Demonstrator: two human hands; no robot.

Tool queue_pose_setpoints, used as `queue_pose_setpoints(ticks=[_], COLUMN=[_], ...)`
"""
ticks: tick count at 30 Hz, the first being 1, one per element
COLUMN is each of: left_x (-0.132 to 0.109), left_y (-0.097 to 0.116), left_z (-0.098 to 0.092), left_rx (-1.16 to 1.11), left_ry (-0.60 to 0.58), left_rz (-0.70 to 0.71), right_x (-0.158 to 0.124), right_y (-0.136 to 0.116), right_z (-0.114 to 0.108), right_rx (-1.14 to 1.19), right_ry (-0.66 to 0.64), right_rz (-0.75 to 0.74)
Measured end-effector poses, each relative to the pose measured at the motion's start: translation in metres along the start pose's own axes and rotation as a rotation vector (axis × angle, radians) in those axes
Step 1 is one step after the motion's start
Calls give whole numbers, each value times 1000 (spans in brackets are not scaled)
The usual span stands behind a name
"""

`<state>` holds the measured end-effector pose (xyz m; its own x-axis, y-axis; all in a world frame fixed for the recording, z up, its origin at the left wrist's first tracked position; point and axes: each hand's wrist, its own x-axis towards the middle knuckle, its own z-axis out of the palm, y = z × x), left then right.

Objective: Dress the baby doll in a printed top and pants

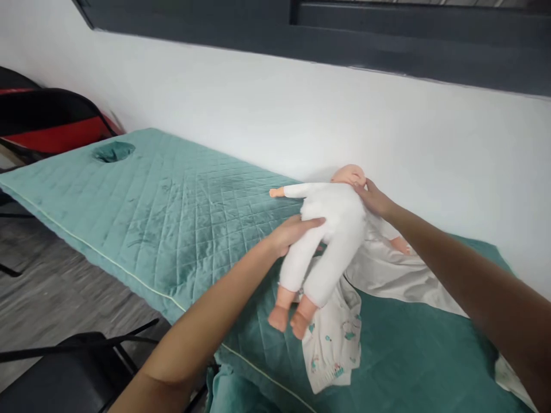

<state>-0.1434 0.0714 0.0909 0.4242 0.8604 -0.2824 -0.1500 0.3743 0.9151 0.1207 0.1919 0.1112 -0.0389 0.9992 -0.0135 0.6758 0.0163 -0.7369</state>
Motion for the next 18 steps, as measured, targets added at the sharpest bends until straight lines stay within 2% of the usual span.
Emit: queue_pose_setpoints(ticks=[5, 9, 11, 14, 16, 18], left_x=[-18, -23, -25, -27, -29, -30], left_y=[6, 9, 12, 15, 15, 11], left_z=[-76, -119, -132, -139, -142, -146], left_rx=[98, 170, 238, 412, 566, 705], left_ry=[164, 257, 351, 551, 641, 676], left_rz=[-9, 32, 113, 292, 387, 452], right_x=[36, 63, 73, 82, 84, 83], right_y=[-40, -64, -72, -77, -74, -63], right_z=[67, 114, 132, 148, 150, 143], right_rx=[-6, -32, -33, -32, -75, -179], right_ry=[-103, -129, -136, -167, -184, -188], right_rz=[-110, -193, -219, -305, -348, -329])
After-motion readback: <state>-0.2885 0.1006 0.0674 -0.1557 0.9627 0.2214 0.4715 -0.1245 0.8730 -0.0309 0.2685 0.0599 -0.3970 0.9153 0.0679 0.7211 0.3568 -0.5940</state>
